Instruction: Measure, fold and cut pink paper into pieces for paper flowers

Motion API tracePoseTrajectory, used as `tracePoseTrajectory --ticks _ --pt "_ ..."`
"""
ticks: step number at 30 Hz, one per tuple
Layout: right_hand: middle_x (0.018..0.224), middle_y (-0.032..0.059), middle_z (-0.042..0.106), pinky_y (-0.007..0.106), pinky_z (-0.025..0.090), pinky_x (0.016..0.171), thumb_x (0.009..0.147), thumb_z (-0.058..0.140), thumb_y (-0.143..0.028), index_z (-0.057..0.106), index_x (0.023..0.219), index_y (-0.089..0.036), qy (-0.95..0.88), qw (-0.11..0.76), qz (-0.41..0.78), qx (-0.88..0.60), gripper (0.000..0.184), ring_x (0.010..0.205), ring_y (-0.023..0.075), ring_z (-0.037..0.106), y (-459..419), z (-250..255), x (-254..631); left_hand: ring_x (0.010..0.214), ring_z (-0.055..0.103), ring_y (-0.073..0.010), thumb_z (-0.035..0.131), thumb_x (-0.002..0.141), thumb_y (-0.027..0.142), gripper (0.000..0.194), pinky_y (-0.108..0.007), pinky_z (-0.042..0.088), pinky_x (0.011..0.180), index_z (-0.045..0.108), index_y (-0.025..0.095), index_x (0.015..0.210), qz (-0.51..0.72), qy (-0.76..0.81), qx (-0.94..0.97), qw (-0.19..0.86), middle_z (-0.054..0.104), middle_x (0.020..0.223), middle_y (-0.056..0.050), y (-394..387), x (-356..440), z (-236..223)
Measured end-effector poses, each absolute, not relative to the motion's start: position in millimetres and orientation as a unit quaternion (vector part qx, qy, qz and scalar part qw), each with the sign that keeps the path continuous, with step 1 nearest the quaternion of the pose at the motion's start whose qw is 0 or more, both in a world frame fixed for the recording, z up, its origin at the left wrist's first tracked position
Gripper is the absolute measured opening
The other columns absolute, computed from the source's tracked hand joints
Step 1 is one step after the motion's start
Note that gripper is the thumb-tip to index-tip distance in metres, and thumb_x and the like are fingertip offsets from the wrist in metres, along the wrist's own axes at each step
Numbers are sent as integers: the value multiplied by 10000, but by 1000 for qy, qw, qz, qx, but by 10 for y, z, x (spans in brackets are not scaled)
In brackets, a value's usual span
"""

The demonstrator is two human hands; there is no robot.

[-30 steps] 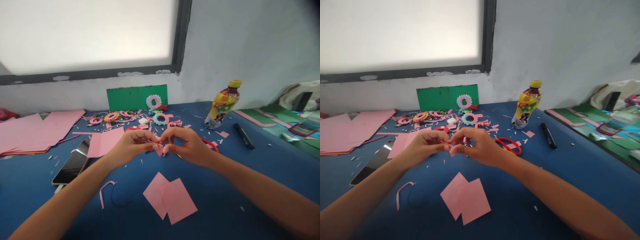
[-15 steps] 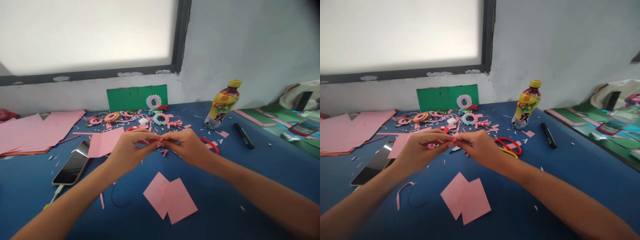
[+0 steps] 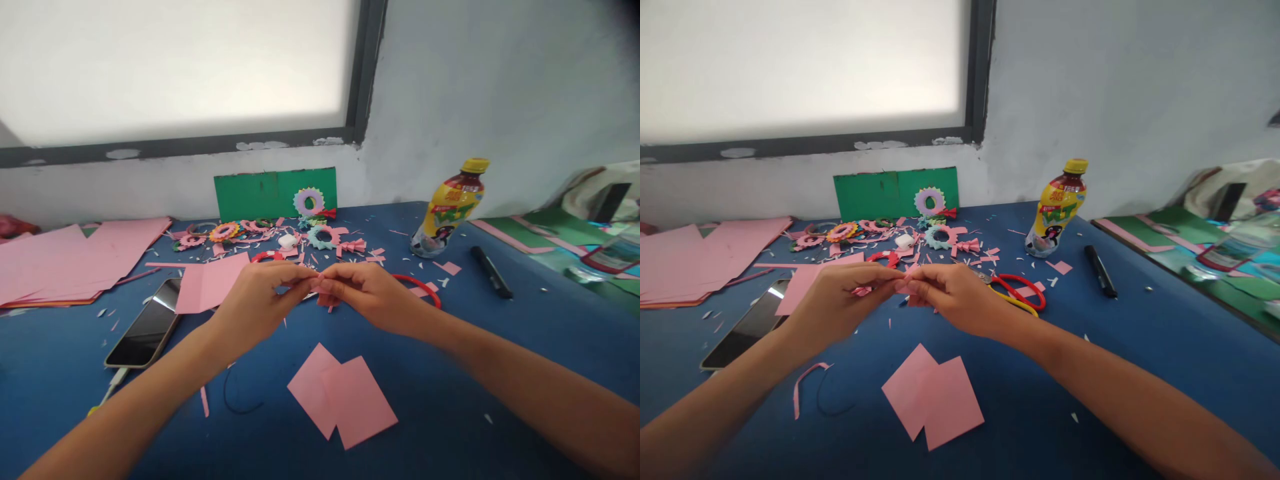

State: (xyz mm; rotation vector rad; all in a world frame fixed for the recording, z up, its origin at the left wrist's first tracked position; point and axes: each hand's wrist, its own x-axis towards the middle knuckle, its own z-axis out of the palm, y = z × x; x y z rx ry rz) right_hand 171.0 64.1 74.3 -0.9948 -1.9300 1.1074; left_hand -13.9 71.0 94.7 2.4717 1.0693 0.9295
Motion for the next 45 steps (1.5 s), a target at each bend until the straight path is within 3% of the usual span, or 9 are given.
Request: tracePoseTrajectory --ticks 8,17,20,24,29,37,40,45 --pt "656 -7 624 237 465 610 788 567 -357 635 722 -179 -723 382 426 -387 201 635 115 585 630 754 1681 558 564 -89 548 820 274 163 -163 425 480 695 202 813 324 387 824 257 668 678 10 681 -125 974" --pt "678 2 643 244 492 632 799 553 -337 629 739 -170 -674 388 502 -379 194 639 106 595 648 724 1628 569 566 -89 507 848 303 215 -168 408 495 692 200 812 326 389 834 215 686 714 7 722 -151 906" --pt "660 9 632 244 497 611 817 540 -369 611 747 -161 -666 400 504 -377 229 620 106 591 648 715 1626 560 576 -105 550 815 363 219 -174 411 455 700 203 825 348 410 799 270 695 727 -5 710 -126 882" --pt "647 5 613 244 495 593 823 535 -382 608 767 -158 -666 428 485 -371 241 606 104 586 640 705 1633 632 620 -135 621 756 366 201 -201 489 530 703 197 829 371 404 763 343 705 760 -13 691 -72 882" --pt "680 1 635 243 499 601 799 573 -345 628 818 -171 -651 449 497 -358 183 626 104 600 650 689 1617 475 550 -96 654 715 327 148 -160 388 376 720 204 765 409 431 729 341 681 611 6 702 -58 904" --pt "690 -3 642 220 456 533 732 648 -362 656 811 -185 -638 453 467 -412 194 612 105 585 642 693 1628 430 498 -82 676 693 351 155 -157 332 338 727 209 725 439 457 716 295 646 541 16 669 -68 917" --pt "660 -2 634 222 452 519 714 659 -396 658 778 -182 -648 439 458 -421 224 588 108 574 640 695 1649 454 516 -86 689 681 359 156 -156 358 356 721 207 698 455 455 707 293 649 556 15 657 -57 935" --pt "672 10 641 228 473 563 803 563 -387 642 732 -172 -678 438 437 -397 240 602 104 575 619 691 1639 505 555 -92 696 679 331 136 -155 426 411 705 195 686 464 439 697 327 662 611 11 664 -48 927"
